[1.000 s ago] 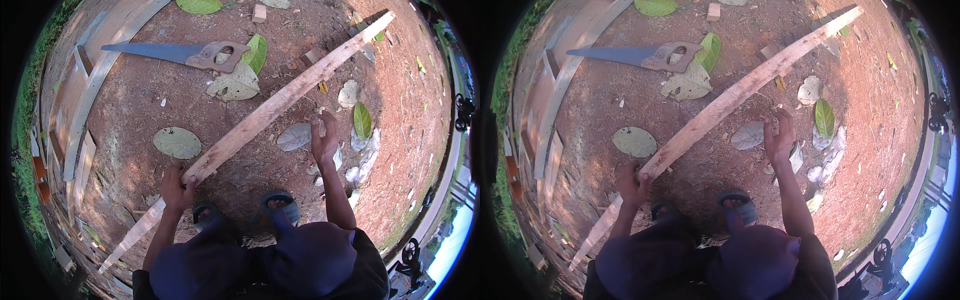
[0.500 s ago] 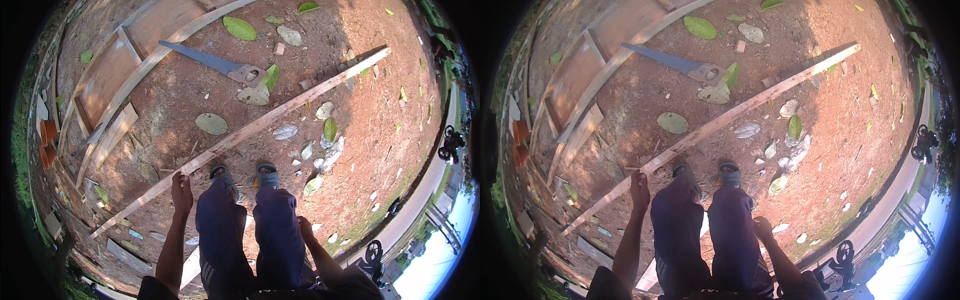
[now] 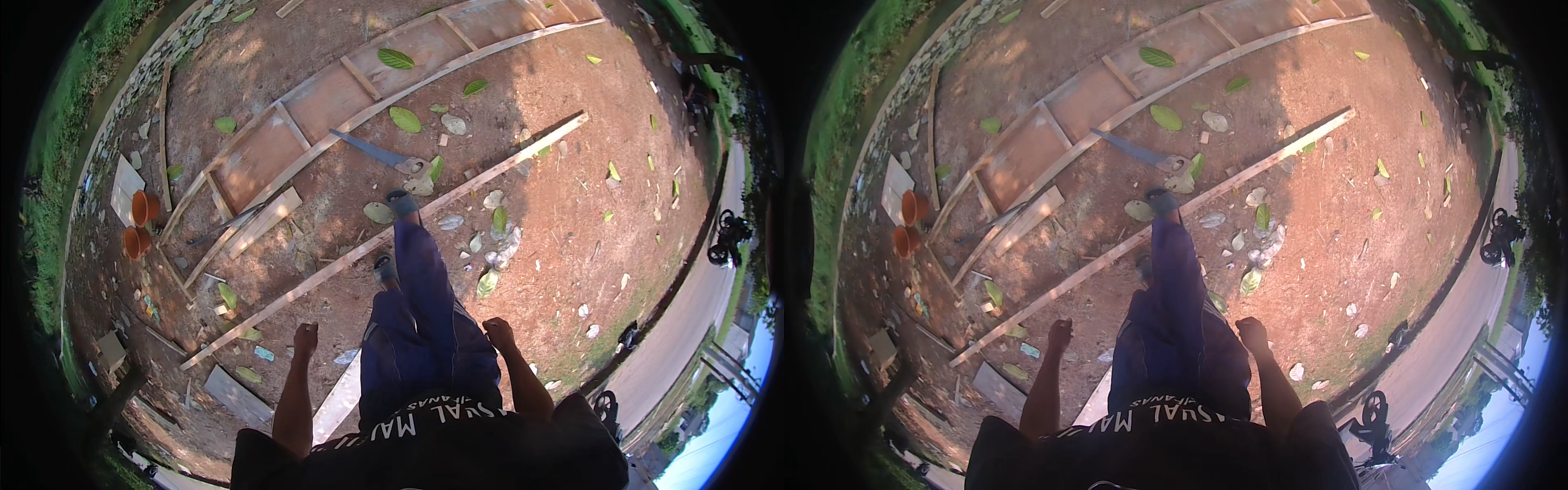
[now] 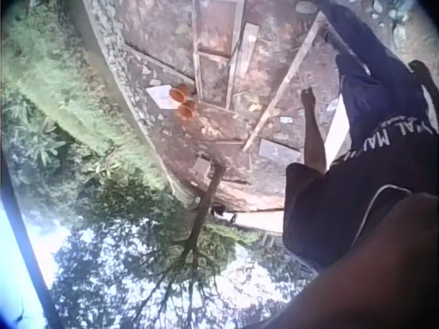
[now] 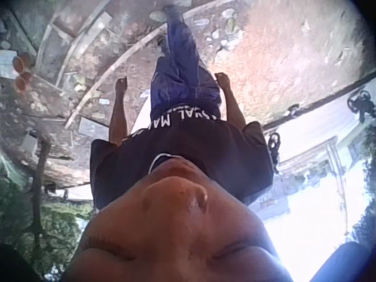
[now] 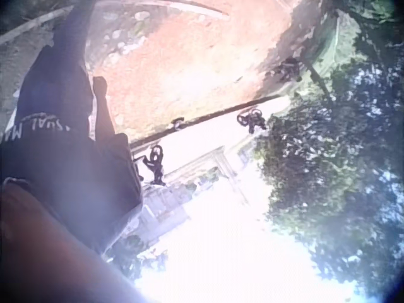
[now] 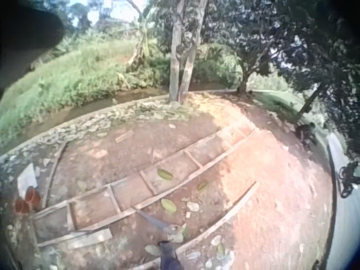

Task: The person uses a hand saw to cut a long wooden plank on the ground. They position the plank, saw through it, then inspect and move the cut pieces.

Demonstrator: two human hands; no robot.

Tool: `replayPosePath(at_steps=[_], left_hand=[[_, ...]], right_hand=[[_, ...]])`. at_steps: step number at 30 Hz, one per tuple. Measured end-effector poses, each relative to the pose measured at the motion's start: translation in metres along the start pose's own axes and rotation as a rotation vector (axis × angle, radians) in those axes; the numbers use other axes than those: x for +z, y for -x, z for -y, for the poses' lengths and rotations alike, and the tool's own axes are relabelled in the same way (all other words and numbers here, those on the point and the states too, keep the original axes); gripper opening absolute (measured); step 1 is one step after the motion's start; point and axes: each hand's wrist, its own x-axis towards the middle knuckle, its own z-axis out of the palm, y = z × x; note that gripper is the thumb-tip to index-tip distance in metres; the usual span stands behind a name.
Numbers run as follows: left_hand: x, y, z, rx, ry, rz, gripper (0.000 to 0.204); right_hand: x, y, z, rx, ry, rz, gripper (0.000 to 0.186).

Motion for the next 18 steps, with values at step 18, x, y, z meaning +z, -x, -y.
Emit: replayPosePath(at_steps=[18], left_hand=[[-0.203,0.284,-0.295,0.241,0.438,-0.079,0.029]], right_hand=[[-0.194,-0.004,0.084,0.377,-0.224,0.204,0.033]])
